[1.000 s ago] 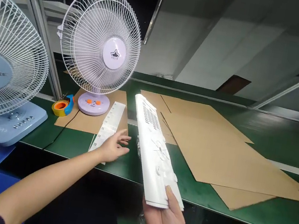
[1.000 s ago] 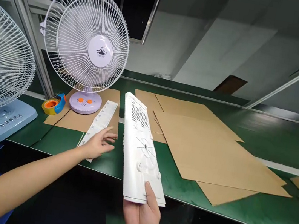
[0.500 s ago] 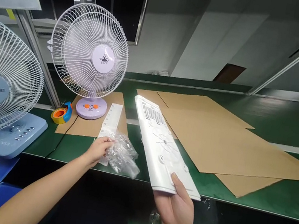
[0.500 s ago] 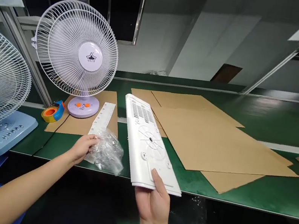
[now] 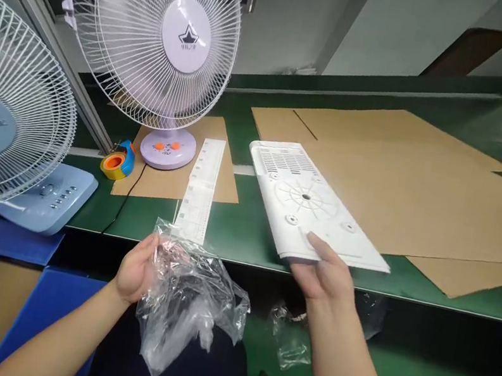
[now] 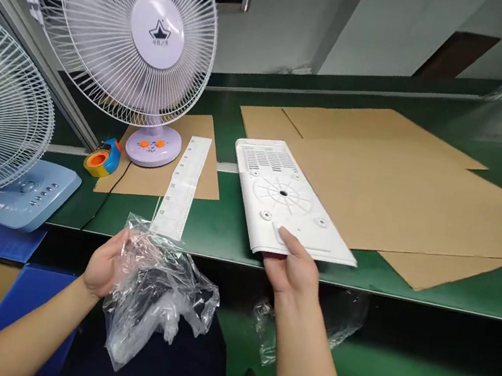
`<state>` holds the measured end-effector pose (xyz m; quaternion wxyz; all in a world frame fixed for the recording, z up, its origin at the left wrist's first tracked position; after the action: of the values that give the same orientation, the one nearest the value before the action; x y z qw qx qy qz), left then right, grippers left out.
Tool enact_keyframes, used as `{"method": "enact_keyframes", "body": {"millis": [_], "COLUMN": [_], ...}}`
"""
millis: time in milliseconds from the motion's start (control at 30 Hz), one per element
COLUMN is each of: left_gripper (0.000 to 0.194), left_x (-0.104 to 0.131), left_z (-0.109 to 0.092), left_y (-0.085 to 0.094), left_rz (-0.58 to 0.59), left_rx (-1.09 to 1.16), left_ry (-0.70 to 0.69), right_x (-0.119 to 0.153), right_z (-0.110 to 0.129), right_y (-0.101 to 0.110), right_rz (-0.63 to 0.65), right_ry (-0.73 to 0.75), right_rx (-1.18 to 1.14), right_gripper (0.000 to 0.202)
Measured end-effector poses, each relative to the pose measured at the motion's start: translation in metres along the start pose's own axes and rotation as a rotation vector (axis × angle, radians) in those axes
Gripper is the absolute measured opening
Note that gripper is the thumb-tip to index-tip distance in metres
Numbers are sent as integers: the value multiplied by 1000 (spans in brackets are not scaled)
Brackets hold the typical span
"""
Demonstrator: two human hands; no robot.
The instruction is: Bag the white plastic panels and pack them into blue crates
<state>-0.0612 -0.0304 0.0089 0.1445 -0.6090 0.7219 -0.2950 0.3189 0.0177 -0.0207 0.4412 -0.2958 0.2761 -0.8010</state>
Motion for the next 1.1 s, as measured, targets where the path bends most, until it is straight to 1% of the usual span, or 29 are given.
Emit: {"method": "enact_keyframes", "body": {"millis": [67,167,233,300,367,433,467,500,533,567,600,667,700,733,767,800,833,867,900,933,967,1000,1033,1067,1100], "left_gripper": [27,25,27,30,31,28,28,29,32,35,36,36,35,35,35,36,36,39,49,68,92,114,132,144,151], "left_x": [-2,-5,-3,2,10,19,24,28,32,35,37,39,39,39,39,39,39,39,38,37,35,33,31,31,32], "left_z": [-1,-5,-9,-15,-23,-28,-28,-26,-21,-15,-8,7,14,20,26,32,37,43,49,58,69,83,98,116,133], "left_y": [2,3,3,1,-5,-16,-23,-30,-35,-39,-40,-38,-36,-35,-34,-35,-36,-35,-33,-27,-18,-7,6,20,33], "left_rz": [-11,-36,-51,-43,15,132,208,290,367,427,462,458,434,420,430,462,509,560,608,641,661,674,681,689,698], "left_rx": [41,35,-16,-101,-214,-349,-418,-481,-536,-579,-610,-652,-664,-668,-663,-653,-643,-635,-638,-655,-690,-738,-786,-831,-872], "left_ry": [-14,-54,-103,-171,-257,-356,-400,-433,-451,-458,-458,-453,-452,-447,-449,-458,-477,-502,-520,-518,-479,-400,-288,-154,-10], "right_x": [1,6,14,29,52,85,104,122,140,157,172,198,207,212,214,213,211,208,205,203,202,202,204,206,209], "right_z": [1,5,6,2,-8,-19,-24,-28,-33,-38,-44,-55,-59,-62,-63,-62,-59,-55,-51,-47,-43,-40,-38,-36,-34], "right_y": [3,4,8,17,30,42,45,45,42,35,27,11,6,4,3,5,7,10,13,17,20,22,24,24,24], "right_rz": [-65,-89,-86,-107,-169,-243,-251,-223,-147,-25,129,439,553,622,645,631,596,547,490,433,381,337,305,281,261], "right_ry": [-23,-35,-58,-110,-149,-115,-71,-12,48,111,179,351,452,547,627,679,700,683,641,581,518,456,399,353,315], "right_rx": [11,-17,-14,22,99,223,306,398,500,610,726,965,1074,1165,1232,1267,1266,1237,1195,1151,1113,1084,1067,1053,1036], "right_gripper": [57,52,49,41,32,39,44,47,48,49,54,76,86,87,78,62,49,42,38,34,30,26,23,20,17]}}
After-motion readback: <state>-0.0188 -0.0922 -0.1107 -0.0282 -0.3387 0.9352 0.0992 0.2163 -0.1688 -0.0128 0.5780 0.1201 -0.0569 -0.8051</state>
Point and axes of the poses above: each hand's wrist, its own x-axis away from the middle knuckle, its own y-axis out of the back of the hand, z = x × y, the point moved 6 cm from there along -x, towards the middle knuckle, and after that the axes turned 6 degrees about -y, right-handed, at the moved point
